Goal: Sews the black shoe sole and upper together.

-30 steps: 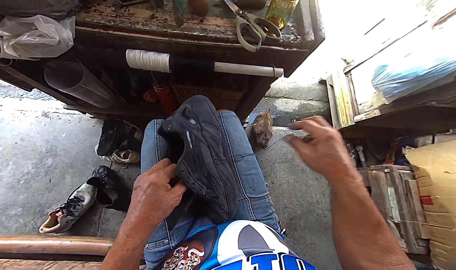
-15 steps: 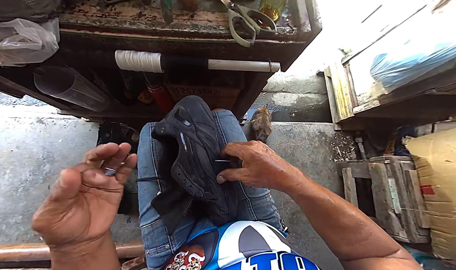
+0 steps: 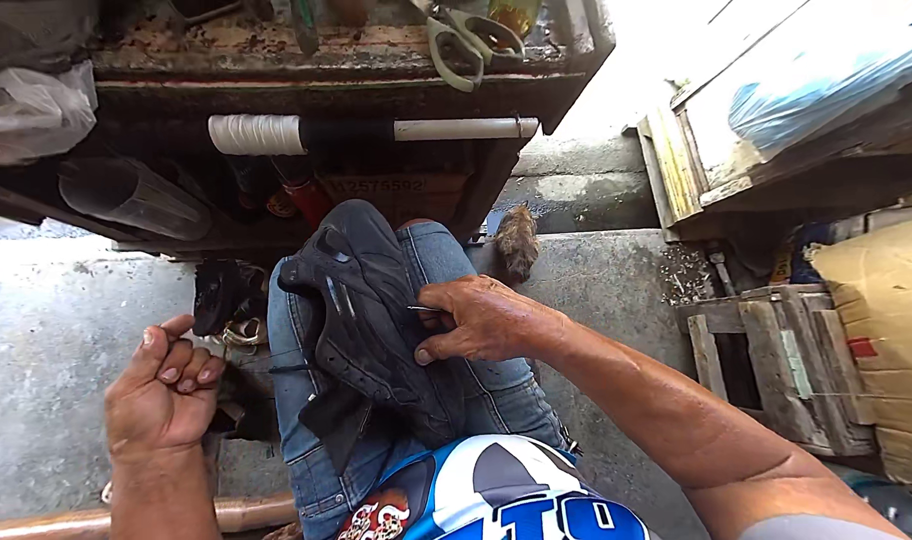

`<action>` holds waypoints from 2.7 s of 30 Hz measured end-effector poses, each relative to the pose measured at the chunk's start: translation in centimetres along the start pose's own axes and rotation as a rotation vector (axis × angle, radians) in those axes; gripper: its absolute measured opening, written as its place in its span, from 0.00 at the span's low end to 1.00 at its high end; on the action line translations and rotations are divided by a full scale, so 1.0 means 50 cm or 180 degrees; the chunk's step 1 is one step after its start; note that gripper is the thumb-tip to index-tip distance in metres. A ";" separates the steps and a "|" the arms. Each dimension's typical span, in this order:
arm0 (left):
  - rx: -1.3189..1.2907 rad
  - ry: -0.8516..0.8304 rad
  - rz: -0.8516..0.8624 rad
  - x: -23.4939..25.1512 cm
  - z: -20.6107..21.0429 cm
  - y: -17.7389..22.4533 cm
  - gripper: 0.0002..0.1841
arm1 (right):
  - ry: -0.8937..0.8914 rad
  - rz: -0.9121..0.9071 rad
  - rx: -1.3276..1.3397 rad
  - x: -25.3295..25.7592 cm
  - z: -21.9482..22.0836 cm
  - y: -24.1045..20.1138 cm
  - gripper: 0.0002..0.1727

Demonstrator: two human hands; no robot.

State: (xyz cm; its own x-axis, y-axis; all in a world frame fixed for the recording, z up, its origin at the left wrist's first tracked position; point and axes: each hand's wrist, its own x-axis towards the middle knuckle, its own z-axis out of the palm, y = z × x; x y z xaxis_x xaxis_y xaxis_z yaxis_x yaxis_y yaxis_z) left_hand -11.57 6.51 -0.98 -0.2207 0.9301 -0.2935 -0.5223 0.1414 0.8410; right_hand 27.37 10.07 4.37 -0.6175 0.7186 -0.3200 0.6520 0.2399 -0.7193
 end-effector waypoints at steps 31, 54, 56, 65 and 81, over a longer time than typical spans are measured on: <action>0.0714 -0.1305 -0.0630 -0.132 0.259 -0.078 0.05 | 0.1458 -0.1283 0.0285 -0.055 0.079 0.040 0.16; 0.1181 -0.1602 -0.0836 -0.118 0.285 -0.074 0.10 | 0.0721 -0.1170 -0.1684 0.002 -0.013 -0.035 0.04; 0.1130 -0.1588 -0.0875 -0.118 0.284 -0.075 0.10 | 0.0713 -0.1129 -0.1763 0.009 -0.008 -0.043 0.03; 0.0935 -0.1672 -0.0897 -0.113 0.274 -0.080 0.11 | 0.0863 -0.1079 -0.1681 0.021 0.003 -0.041 0.05; 0.1062 -0.1369 -0.0254 -0.152 0.287 -0.124 0.11 | 0.0733 -0.0600 -0.1560 -0.008 0.003 -0.041 0.13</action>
State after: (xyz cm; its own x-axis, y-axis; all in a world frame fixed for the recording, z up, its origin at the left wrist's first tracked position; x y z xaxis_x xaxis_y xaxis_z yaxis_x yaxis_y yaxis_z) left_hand 5.17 3.42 2.54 0.2018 0.9569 -0.2087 -0.2186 0.2518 0.9428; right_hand 26.23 9.21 5.87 -0.6668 0.7446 -0.0318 0.7018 0.6129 -0.3632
